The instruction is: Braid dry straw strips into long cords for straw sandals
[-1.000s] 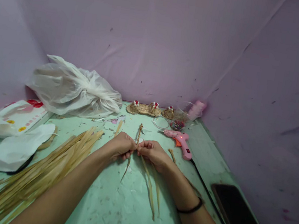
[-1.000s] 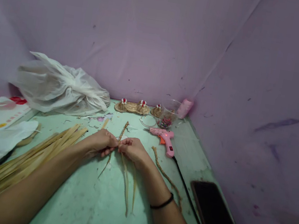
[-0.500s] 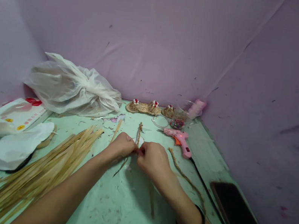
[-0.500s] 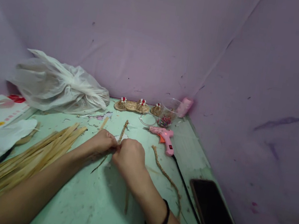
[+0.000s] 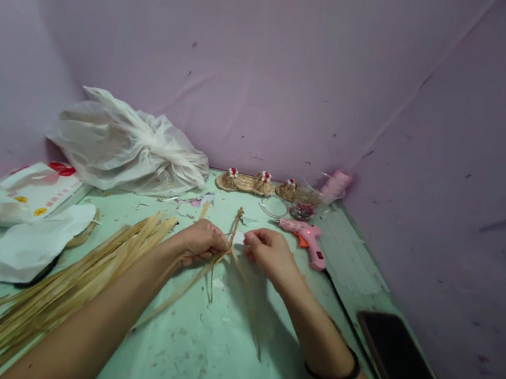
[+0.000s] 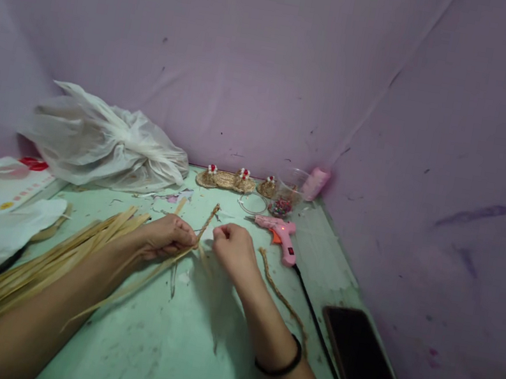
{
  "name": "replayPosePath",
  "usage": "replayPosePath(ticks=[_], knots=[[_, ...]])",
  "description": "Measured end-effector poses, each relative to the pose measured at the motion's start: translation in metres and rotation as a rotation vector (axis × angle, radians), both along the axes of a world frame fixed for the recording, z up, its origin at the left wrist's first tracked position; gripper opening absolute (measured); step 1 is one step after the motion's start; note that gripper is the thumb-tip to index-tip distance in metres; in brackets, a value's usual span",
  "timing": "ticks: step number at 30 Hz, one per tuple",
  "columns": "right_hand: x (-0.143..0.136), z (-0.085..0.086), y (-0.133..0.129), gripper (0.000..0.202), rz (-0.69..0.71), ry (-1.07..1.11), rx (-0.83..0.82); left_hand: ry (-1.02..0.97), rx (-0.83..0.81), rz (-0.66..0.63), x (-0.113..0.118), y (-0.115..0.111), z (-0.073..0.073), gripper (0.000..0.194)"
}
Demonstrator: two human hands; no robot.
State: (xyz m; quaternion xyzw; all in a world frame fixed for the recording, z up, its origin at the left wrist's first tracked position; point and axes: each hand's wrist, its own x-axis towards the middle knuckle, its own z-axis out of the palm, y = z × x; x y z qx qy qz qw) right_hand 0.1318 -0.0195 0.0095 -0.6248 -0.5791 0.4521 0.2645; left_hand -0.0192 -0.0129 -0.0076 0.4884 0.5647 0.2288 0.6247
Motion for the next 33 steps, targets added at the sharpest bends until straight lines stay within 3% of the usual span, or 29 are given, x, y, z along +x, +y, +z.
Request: replayPosePath(ticks=[2,4,11,15,19,22,25,29,33], knots=[[-0.003,-0.006,0.003,0.01,0.046,0.33,-0.284,0.018,-0.014,-0.018,-0.001,0.001,-0.002,0.016],[-0.006,-0.011,0.002,0.011,0.097,0.476,-0.401,0.03,-0.007,-0.03,-0.001,0.001,-0.003,0.01],[-0.006,-0.028,0.004,0.01,0.096,0.372,-0.213,0.192,0.109,-0.126,0.004,-0.001,0.004,0.008],[-0.003,-0.034,0.005,0.008,0.098,0.387,-0.222,0.452,0.203,-0.181,-0.014,-0.002,0.027,0.018],[-0.002,-0.034,0.005,0.01,0.103,0.375,-0.264,0.702,0.456,-0.086,-0.053,-0.004,0.06,0.017],[-0.002,-0.034,0.005,0.01,0.118,0.386,-0.259,0.876,0.432,-0.069,-0.075,-0.006,0.073,0.017],[-0.002,-0.036,0.006,0.009,0.11,0.382,-0.254,0.974,0.398,-0.02,-0.076,-0.002,0.064,0.017],[-0.001,-0.038,0.006,0.01,0.113,0.391,-0.258,0.978,0.426,0.137,-0.051,0.011,0.026,0.023],[-0.001,-0.039,0.007,0.009,0.11,0.411,-0.262,1.138,0.446,0.16,-0.03,0.017,-0.003,0.023]])
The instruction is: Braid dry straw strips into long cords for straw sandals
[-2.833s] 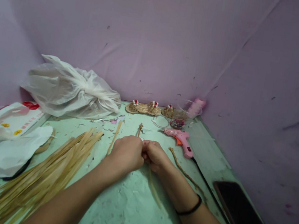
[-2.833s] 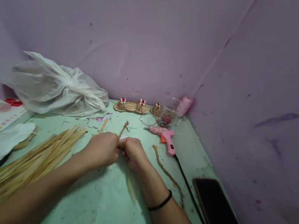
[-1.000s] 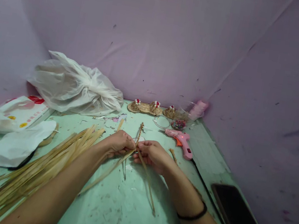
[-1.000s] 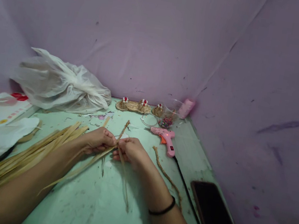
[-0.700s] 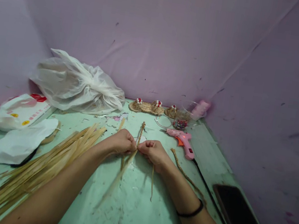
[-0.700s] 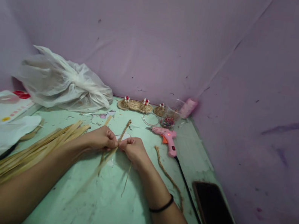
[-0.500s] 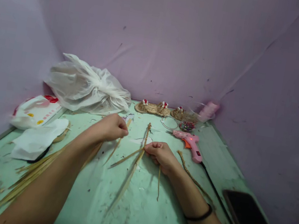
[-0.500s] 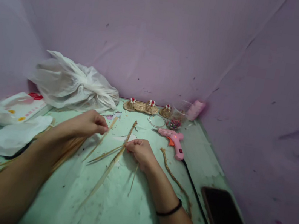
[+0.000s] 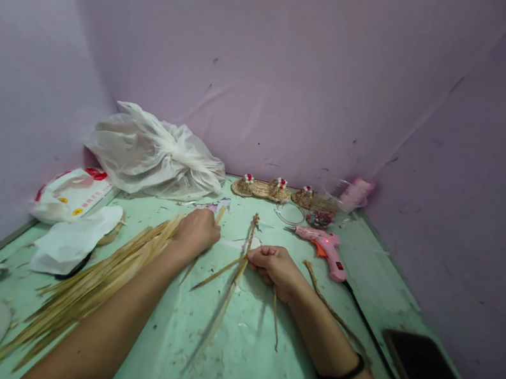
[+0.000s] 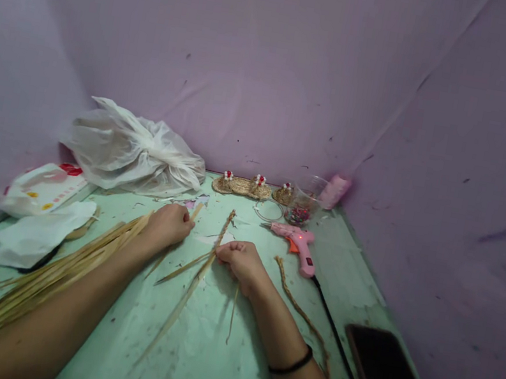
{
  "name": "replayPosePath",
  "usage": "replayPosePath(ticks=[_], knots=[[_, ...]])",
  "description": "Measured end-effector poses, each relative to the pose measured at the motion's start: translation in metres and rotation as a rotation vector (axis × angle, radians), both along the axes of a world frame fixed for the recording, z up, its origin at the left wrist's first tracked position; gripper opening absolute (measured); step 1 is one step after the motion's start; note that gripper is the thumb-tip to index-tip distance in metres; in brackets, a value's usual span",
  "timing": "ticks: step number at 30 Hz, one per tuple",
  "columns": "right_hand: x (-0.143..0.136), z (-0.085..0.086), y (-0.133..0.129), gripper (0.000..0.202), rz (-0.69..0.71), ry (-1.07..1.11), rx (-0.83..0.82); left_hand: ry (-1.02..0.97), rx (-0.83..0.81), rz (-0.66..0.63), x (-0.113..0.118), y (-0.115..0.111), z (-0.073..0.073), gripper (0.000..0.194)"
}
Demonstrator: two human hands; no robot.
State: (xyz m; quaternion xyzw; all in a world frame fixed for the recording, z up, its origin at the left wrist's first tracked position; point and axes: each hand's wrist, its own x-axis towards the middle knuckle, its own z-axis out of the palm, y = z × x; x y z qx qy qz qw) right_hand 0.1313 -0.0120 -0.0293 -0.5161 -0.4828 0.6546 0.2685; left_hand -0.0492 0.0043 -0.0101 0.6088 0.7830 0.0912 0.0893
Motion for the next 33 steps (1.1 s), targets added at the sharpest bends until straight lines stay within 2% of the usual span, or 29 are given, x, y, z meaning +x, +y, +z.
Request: replayPosePath(ticks=[2,4,6,9,11,16,23,26,28,31,33], knots=[[0.0,0.0,0.0,0.009,0.001,0.004,-0.008,-0.02,0.003,-0.023,-0.001,-0.001,0.001,0.02],[0.001,0.001,0.001,0.009,0.008,0.016,-0.014,-0.152,-0.07,-0.128,-0.006,-0.004,0.009,0.019],[0.001,0.002,0.001,0.009,0.008,0.027,-0.018,-0.305,-0.251,-0.304,-0.011,-0.009,0.021,0.017],[0.001,0.003,0.0,0.008,0.004,0.024,-0.009,-0.429,-0.532,-0.463,-0.01,-0.016,0.034,0.02],[0.001,0.002,0.0,0.009,0.006,0.019,0.007,-0.44,-0.569,-0.501,-0.003,-0.02,0.036,0.022],[0.001,0.001,0.001,0.009,0.033,0.017,0.019,-0.364,-0.388,-0.449,0.015,-0.02,0.032,0.02],[0.007,0.002,0.003,0.005,0.049,-0.077,0.097,-0.247,-0.236,-0.425,0.024,-0.02,0.006,0.019],[0.008,0.002,0.003,0.005,0.048,-0.083,0.091,-0.217,-0.191,-0.399,0.026,-0.021,0.003,0.016],[0.008,0.002,0.003,0.005,0.05,-0.079,0.081,-0.333,-0.212,-0.383,0.025,-0.02,0.009,0.014],[0.007,0.004,0.002,0.005,0.047,-0.062,0.07,-0.638,-0.314,-0.336,0.023,-0.02,0.021,0.012],[0.007,0.006,0.002,0.005,0.049,-0.054,0.055,-0.772,-0.381,-0.316,0.024,-0.02,0.025,0.012]])
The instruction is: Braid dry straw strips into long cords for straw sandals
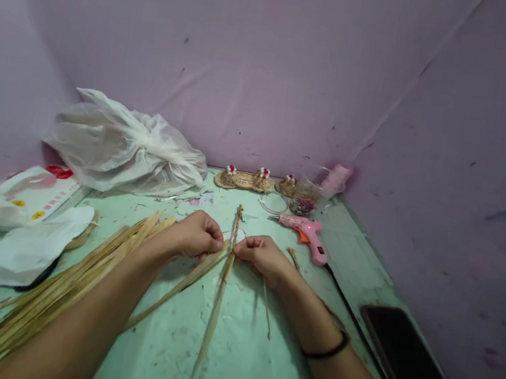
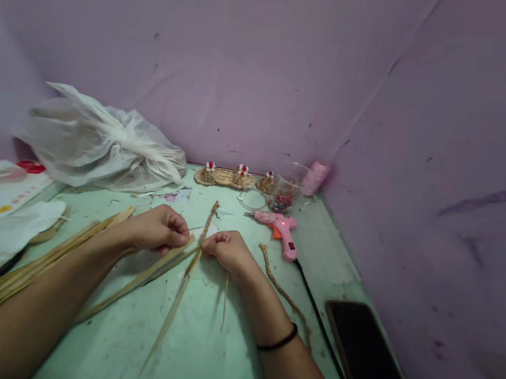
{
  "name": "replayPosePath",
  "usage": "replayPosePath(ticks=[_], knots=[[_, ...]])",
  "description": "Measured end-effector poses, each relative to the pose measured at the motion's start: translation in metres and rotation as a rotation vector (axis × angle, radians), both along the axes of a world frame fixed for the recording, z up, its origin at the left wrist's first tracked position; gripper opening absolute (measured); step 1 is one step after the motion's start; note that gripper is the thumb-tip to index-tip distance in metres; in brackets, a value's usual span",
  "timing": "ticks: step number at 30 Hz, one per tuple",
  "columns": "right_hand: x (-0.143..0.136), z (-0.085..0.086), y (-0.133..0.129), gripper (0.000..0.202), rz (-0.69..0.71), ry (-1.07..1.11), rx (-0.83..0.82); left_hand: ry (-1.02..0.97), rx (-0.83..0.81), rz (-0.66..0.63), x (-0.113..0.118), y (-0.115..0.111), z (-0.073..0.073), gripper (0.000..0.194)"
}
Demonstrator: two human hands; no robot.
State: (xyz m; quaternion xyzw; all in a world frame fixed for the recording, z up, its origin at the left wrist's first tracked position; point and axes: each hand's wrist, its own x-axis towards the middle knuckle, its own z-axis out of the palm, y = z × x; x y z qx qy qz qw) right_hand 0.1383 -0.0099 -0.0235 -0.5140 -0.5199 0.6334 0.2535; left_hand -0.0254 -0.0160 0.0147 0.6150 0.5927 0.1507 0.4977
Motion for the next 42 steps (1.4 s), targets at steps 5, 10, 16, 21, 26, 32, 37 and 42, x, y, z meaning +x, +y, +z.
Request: replayPosePath(ticks=[5,10,16,21,26,32,37,42], knots=[[0.0,0.003,0.0,0.006,-0.003,0.024,-0.04,-0.011,0.019,-0.018,0.006,0.001,-0.017,0.01],[0.001,0.004,0.001,0.005,0.002,0.024,-0.039,-0.003,0.027,0.059,0.009,0.004,-0.026,0.007],[0.001,0.004,0.0,0.008,-0.006,0.036,-0.038,0.031,0.032,0.061,0.014,-0.002,-0.019,0.005],[0.001,0.003,0.0,0.006,-0.013,0.048,-0.055,0.054,-0.004,0.042,0.017,-0.005,-0.018,0.009],[0.001,0.006,0.0,0.007,-0.006,0.058,-0.054,0.089,-0.003,0.095,0.021,-0.005,-0.019,0.01],[-0.001,0.003,0.0,0.004,-0.04,0.039,-0.012,0.031,-0.044,0.19,0.024,-0.001,-0.021,0.005],[-0.003,-0.006,0.001,0.006,-0.042,0.053,0.055,-0.058,-0.093,0.286,0.025,0.0,-0.02,0.009],[-0.004,-0.003,0.0,0.007,-0.075,0.059,0.043,-0.154,-0.269,0.394,0.03,-0.002,-0.017,0.013]])
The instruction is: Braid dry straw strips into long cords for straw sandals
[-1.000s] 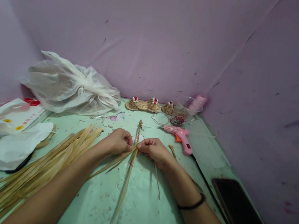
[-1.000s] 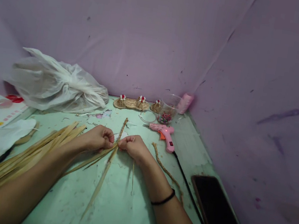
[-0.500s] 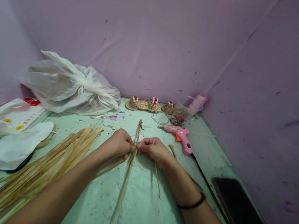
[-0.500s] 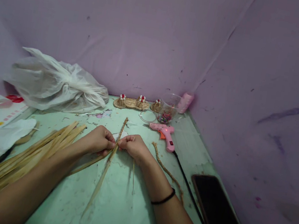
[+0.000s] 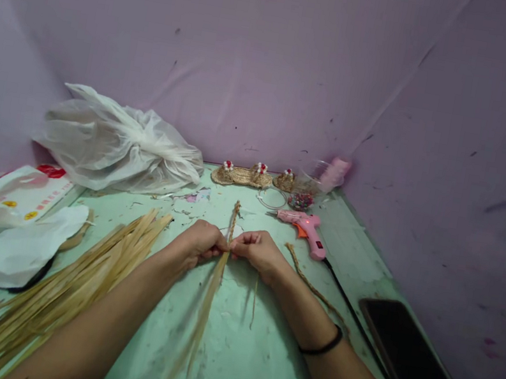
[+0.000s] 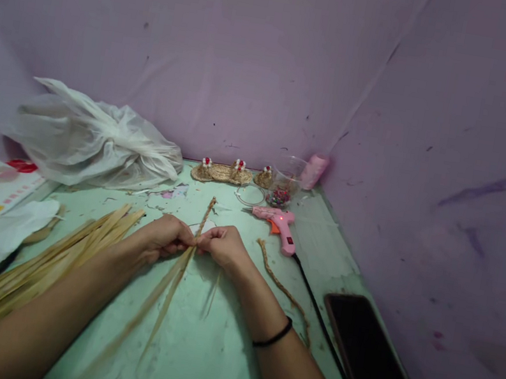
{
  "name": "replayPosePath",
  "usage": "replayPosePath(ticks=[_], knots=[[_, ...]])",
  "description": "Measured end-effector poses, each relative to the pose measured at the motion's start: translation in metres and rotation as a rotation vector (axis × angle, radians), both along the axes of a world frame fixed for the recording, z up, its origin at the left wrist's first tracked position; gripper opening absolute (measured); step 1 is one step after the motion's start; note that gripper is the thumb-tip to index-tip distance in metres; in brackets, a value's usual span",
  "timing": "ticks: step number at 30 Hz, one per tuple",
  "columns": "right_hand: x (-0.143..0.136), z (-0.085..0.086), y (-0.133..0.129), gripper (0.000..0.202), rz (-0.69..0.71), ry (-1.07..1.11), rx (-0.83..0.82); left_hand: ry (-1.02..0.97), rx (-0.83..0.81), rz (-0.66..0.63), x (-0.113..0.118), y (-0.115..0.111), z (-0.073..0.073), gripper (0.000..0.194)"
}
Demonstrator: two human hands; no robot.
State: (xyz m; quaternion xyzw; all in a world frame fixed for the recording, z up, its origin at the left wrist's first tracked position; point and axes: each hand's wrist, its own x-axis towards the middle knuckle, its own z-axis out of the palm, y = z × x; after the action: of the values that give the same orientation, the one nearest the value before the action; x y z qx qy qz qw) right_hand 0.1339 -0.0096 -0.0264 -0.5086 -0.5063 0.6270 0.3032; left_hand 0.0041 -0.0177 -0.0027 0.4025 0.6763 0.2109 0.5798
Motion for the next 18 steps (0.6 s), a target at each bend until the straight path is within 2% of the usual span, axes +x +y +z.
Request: replayPosePath(ticks=[2,4,9,12,14,16,18], knots=[[0.0,0.004,0.0,0.007,0.007,0.024,-0.049,-0.044,-0.012,-0.003,0.001,-0.001,-0.001,0.009],[0.001,0.006,-0.001,0.008,0.006,0.027,-0.081,-0.048,0.046,-0.015,0.002,-0.002,-0.002,0.01],[0.003,0.005,0.0,0.004,0.013,0.015,-0.088,0.076,0.185,-0.073,-0.002,0.0,-0.008,0.025],[0.005,0.003,0.001,0.005,0.056,0.054,-0.084,0.198,0.266,-0.063,-0.005,0.002,-0.01,0.029],[0.006,0.002,0.001,0.005,0.069,0.076,-0.075,0.21,0.3,-0.051,-0.004,0.001,-0.008,0.028],[0.007,0.001,0.002,0.004,0.068,0.087,-0.069,0.131,0.249,-0.047,-0.001,-0.002,-0.004,0.024],[0.007,0.002,0.001,0.004,0.077,0.107,-0.074,0.013,0.125,-0.079,0.002,-0.005,0.0,0.018]])
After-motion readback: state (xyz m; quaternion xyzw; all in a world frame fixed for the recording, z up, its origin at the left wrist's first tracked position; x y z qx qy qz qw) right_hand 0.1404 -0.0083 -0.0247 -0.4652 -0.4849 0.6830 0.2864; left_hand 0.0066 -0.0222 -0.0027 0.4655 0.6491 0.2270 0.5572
